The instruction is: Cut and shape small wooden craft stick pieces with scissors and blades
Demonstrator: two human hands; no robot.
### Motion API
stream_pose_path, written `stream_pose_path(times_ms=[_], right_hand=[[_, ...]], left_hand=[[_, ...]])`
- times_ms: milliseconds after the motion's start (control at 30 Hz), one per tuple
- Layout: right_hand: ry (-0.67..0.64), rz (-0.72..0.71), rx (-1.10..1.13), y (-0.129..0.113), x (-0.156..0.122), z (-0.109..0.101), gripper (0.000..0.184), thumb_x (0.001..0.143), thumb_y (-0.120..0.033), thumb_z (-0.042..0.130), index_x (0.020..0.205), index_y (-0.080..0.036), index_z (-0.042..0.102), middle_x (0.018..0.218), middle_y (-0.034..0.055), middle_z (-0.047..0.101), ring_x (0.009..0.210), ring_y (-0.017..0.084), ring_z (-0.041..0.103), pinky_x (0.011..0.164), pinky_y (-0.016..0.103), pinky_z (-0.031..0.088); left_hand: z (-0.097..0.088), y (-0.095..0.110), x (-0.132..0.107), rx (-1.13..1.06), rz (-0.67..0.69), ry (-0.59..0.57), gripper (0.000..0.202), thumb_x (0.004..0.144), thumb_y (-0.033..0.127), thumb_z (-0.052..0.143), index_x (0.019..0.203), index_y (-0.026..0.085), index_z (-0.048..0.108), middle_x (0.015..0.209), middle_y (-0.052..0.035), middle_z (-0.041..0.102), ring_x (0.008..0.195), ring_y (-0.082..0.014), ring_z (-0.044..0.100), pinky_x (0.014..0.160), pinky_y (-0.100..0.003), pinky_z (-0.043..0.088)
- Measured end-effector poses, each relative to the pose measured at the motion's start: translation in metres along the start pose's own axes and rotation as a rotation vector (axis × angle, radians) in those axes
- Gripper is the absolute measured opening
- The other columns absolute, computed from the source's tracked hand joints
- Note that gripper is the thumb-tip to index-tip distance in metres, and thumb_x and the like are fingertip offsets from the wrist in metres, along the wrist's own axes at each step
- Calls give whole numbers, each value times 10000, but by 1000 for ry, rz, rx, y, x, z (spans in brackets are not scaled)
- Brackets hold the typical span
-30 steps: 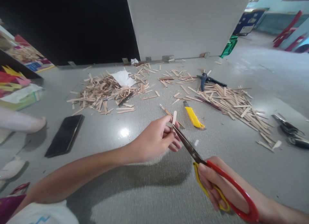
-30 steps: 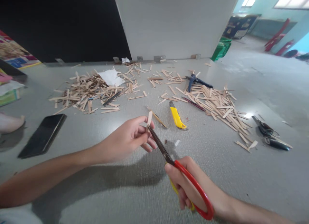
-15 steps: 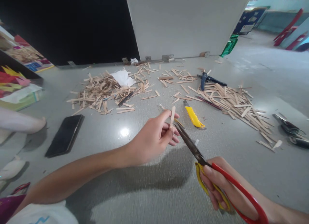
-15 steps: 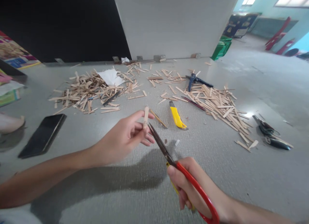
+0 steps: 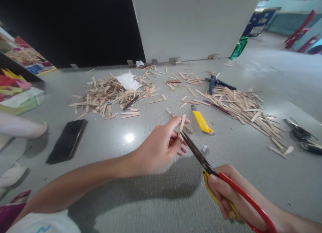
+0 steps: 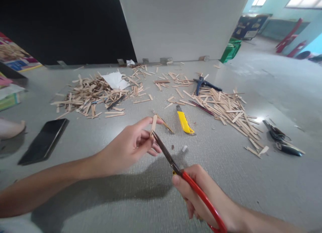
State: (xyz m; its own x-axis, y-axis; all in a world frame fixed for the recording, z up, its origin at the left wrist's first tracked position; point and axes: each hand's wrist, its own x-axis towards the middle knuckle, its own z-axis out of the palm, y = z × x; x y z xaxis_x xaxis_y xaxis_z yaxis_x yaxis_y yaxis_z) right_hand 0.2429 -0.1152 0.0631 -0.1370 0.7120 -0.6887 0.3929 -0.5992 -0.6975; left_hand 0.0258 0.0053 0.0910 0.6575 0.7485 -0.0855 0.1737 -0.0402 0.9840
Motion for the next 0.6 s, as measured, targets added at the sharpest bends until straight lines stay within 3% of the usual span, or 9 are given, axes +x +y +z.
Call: stream_pose_path(times_ms=[133,300,600], right_hand=[[-8,-55,-3,6,2,1,837,700,-1111,386,660,-276,422,431,-65,470,411,98,417,452,240,404],[-20,-161,-5,10,4,4,725,931,-906,477,601,-264,403,435,-63,430,383,78,388,387,193,339],[-45,-179,-47,6,3,3,735,985,-860,454,578,-253,386,430,-45,454,377,73,409,373,176,334]], left_hand=[[0,1,-1,-3,-4,-2,372,1018,107,531,1378,196,517,832,13,683,781,-186,819,752,-290,710],[2,5,-1,-15,-30,-5,353,1019,126,532,1366,187,509,849,-4,697,787,-196,821,751,-299,710],[3,-2,-2,56,18,7,242,1016,169,553,1252,214,518,815,16,653,787,-211,823,729,-298,693]])
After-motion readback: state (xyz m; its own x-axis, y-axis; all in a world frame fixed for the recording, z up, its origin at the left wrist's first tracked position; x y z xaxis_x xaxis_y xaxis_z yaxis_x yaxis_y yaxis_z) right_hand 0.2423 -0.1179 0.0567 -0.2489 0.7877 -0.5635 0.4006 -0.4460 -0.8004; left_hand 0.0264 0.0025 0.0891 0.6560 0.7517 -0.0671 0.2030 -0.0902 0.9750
